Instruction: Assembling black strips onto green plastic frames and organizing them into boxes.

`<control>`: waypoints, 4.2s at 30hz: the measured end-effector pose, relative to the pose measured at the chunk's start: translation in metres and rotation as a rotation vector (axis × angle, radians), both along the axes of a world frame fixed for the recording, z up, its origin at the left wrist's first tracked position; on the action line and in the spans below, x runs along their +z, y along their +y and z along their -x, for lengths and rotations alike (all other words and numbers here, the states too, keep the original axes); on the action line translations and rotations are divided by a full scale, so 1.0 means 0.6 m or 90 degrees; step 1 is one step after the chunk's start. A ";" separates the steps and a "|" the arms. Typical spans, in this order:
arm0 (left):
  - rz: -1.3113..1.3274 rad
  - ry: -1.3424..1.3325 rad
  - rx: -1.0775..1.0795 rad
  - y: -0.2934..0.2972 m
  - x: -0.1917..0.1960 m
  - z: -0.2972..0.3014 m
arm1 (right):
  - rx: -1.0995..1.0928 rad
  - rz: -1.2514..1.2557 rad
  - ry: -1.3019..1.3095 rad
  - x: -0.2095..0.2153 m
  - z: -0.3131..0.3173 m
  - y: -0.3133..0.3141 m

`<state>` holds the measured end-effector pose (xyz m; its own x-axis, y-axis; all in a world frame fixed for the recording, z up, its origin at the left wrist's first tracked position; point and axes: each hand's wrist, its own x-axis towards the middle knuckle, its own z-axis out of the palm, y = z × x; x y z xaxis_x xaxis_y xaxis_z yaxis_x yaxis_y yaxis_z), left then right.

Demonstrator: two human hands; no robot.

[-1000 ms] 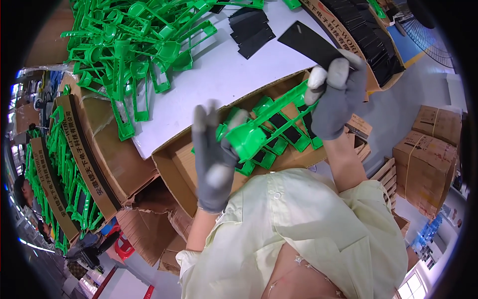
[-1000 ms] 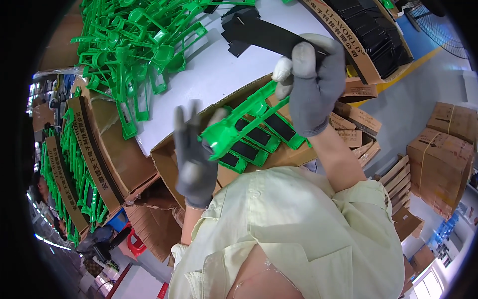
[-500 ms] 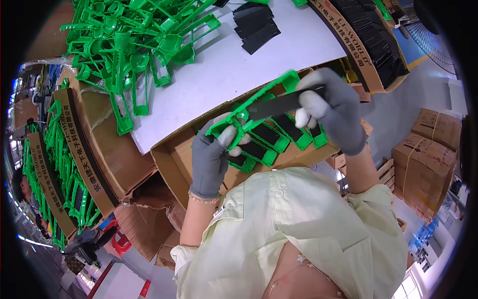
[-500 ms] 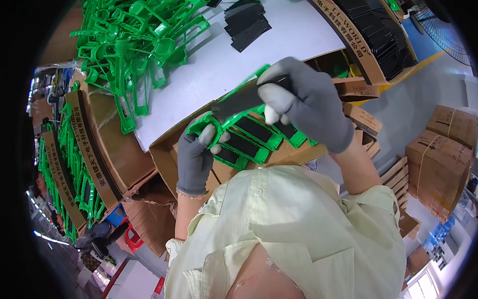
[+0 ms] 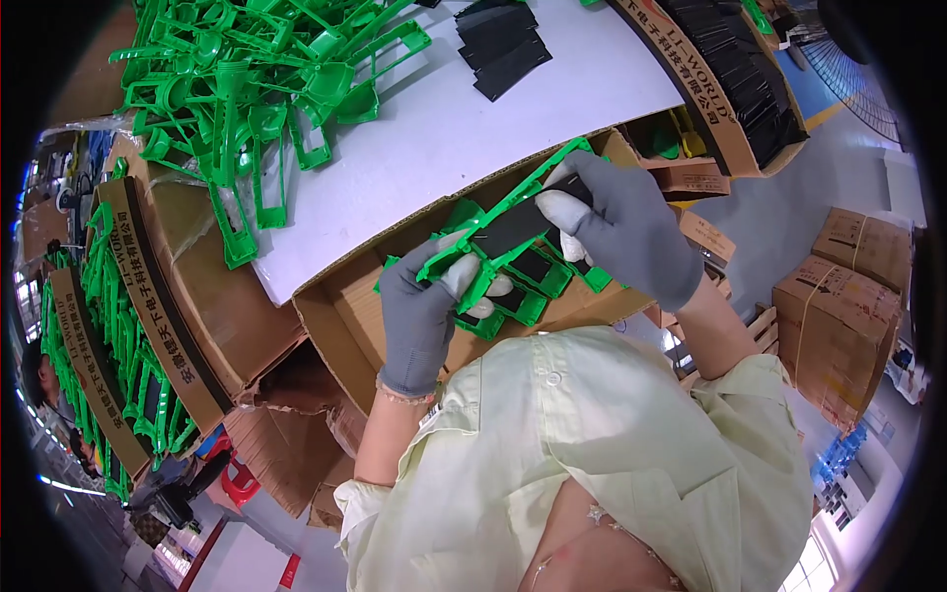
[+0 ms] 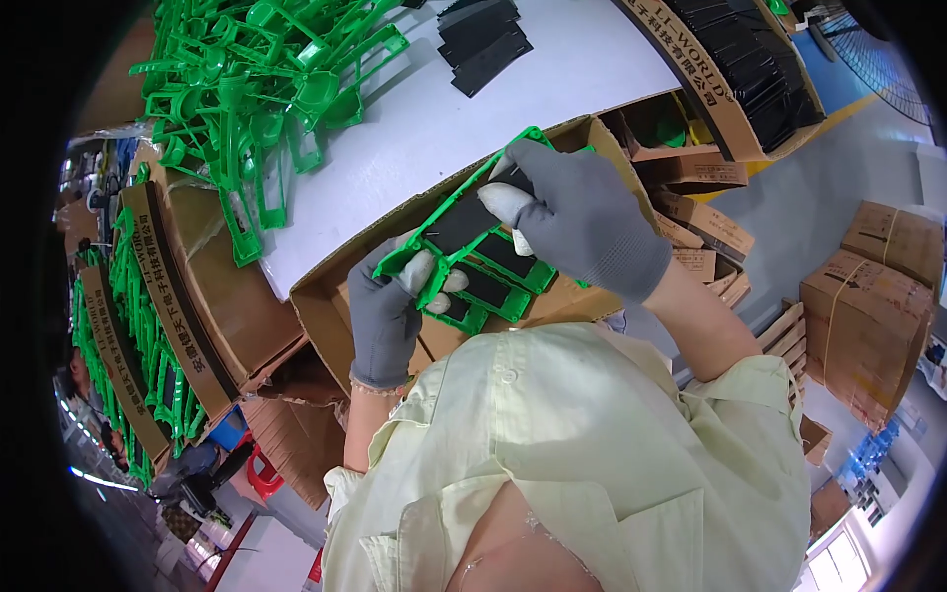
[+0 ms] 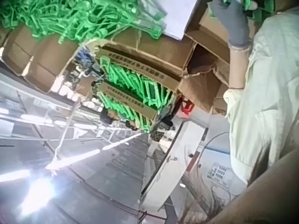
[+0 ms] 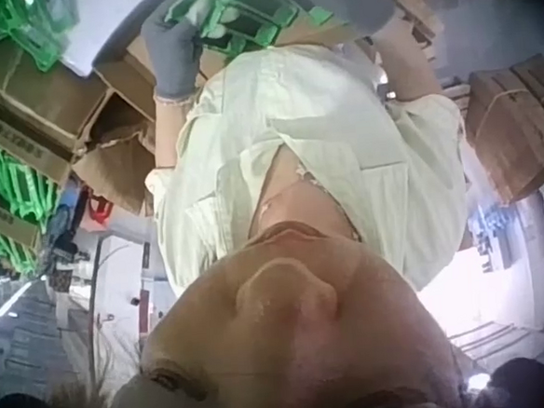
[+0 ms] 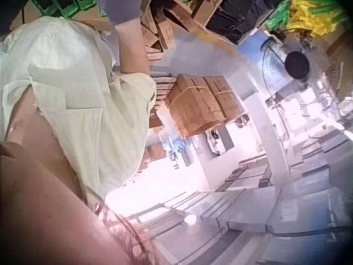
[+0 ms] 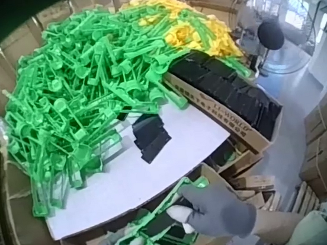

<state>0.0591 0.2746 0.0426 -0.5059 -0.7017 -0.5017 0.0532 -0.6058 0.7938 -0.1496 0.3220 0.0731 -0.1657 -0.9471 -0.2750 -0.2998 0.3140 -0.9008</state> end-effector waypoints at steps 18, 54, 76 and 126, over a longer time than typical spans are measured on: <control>0.118 -0.112 -0.072 0.007 -0.004 -0.053 | 0.062 0.179 0.120 -0.069 -0.009 0.021; 0.338 -0.539 -0.202 -0.018 -0.090 -0.023 | 0.116 -0.057 0.419 -0.111 -0.003 0.065; 0.623 -0.735 0.096 -0.266 -0.064 -0.063 | 0.277 0.242 0.625 -0.126 0.152 -0.213; 0.077 -0.130 -0.055 -0.011 0.016 -0.048 | 0.077 0.230 0.243 -0.083 -0.003 0.004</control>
<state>0.0881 0.2683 0.0520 -0.4627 -0.7217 -0.5148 -0.1636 -0.5012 0.8497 -0.1476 0.3245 0.0232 -0.0742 -0.9888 0.1297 -0.6419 -0.0522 -0.7650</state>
